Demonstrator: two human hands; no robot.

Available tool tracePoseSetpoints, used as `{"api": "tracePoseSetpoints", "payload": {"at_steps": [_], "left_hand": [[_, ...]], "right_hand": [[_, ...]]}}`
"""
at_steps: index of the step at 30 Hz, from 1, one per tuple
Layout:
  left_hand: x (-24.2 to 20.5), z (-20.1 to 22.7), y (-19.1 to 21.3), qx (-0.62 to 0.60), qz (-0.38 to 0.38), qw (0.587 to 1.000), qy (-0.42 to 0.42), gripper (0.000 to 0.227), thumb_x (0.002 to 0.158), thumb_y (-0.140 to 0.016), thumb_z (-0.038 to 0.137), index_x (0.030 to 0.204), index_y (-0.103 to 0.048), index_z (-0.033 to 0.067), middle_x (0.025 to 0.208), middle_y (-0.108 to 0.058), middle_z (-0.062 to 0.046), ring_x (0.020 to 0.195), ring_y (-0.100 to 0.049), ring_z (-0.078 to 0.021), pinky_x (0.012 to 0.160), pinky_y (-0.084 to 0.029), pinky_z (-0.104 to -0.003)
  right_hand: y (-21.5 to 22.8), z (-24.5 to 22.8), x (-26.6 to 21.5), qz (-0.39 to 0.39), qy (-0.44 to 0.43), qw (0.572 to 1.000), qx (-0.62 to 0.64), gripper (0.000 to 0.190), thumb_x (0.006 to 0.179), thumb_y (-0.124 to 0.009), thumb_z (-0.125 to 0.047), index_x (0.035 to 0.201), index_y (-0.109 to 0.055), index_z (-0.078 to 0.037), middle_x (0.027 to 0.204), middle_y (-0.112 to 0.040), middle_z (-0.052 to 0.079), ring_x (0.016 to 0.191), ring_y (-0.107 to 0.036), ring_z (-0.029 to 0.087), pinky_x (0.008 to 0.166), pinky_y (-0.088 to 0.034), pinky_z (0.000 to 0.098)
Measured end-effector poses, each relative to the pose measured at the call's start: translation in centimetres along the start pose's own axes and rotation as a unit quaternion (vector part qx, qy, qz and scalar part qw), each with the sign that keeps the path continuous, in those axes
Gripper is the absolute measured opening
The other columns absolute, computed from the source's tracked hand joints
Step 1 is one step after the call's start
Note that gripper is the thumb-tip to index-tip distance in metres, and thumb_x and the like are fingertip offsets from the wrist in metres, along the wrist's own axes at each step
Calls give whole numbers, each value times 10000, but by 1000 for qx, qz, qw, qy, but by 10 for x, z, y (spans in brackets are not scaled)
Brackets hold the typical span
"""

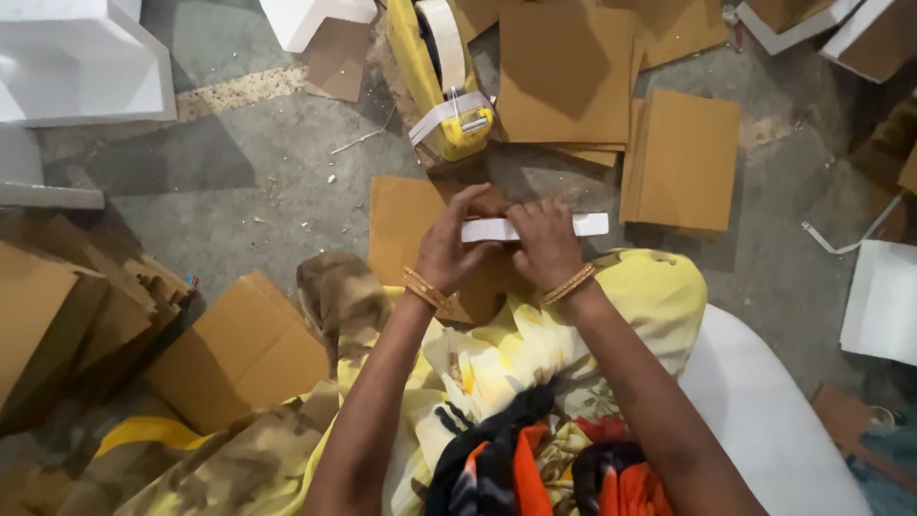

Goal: The person sits on the floor and repeatedly assembles small cardboard boxes by folding flaps and securing them with a handheld tape dispenser. The person handles white foam inserts and stacks completed boxes to the side.

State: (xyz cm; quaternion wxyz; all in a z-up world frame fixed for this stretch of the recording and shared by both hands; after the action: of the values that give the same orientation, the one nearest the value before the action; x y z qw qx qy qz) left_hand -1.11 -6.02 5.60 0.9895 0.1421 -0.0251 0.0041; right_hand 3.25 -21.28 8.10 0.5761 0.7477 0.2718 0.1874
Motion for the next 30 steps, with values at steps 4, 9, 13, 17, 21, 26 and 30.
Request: {"api": "tracePoseSetpoints", "payload": {"at_steps": [4,9,13,17,21,26,30], "left_hand": [[7,-30,-4,-18,0,999,29,862,758,-870,158,1493,-420,166,1197,-716,-80,1106,-730,-293,949,-583,-380],[6,-77,-12,147,7,989,-1,949,653,-759,15,1523,-392,106,1311,-682,-137,1213,-641,-382,1031,-515,-427],[0,-75,-17,172,13,985,12,876,656,-868,67,1432,-465,113,1383,-636,-186,1209,-632,-358,1027,-498,-413],[-2,-31,5,-98,68,984,130,918,670,-892,157,1449,-418,50,1212,-674,-151,1120,-682,-272,963,-555,-374],[-11,48,23,-195,119,973,34,696,797,-857,132,1408,-531,61,1252,-708,-150,1162,-700,-301,1026,-553,-380],[-13,88,49,169,138,975,-48,565,813,-694,59,1362,-591,146,1174,-704,-145,1072,-679,-369,922,-542,-446],[2,51,60,413,116,903,-39,451,781,-635,60,1222,-621,155,1066,-694,-93,984,-658,-337,868,-497,-464]], "right_hand": [[-1,0,1,5,-1,1000,7,534,662,-772,-78,1165,-592,-96,1081,-617,117,1104,-552,322,1009,-380,487],[8,-9,9,13,0,1000,-25,550,579,-758,-83,1105,-598,-78,1045,-610,143,1071,-546,349,966,-378,496],[26,-16,-11,85,26,996,27,563,632,-693,-25,1182,-602,-101,1085,-624,131,1101,-563,344,1008,-386,489],[53,-8,-27,235,-27,970,64,538,717,-681,6,1237,-594,-101,1183,-641,139,1148,-562,361,1027,-404,483],[35,18,-48,377,-168,779,472,370,945,-762,-71,1237,-534,-60,1140,-570,79,1057,-534,219,934,-493,395],[-23,12,-46,216,-208,698,650,364,978,-666,-73,1318,-552,-10,1274,-610,137,1182,-585,230,1027,-491,365],[-54,28,-48,115,-313,712,618,728,835,-538,9,1518,-357,-160,1429,-493,57,1245,-532,176,1019,-483,333]]}}
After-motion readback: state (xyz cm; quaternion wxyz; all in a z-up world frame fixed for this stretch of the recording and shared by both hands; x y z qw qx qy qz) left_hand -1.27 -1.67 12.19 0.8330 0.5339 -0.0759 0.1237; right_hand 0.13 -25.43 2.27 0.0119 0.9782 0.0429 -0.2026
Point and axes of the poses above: each hand's wrist, its own x-axis towards the middle knuckle, its own y-axis out of the back of the hand, z = x × y, the point moved 6 cm from there along x, towards the middle knuckle
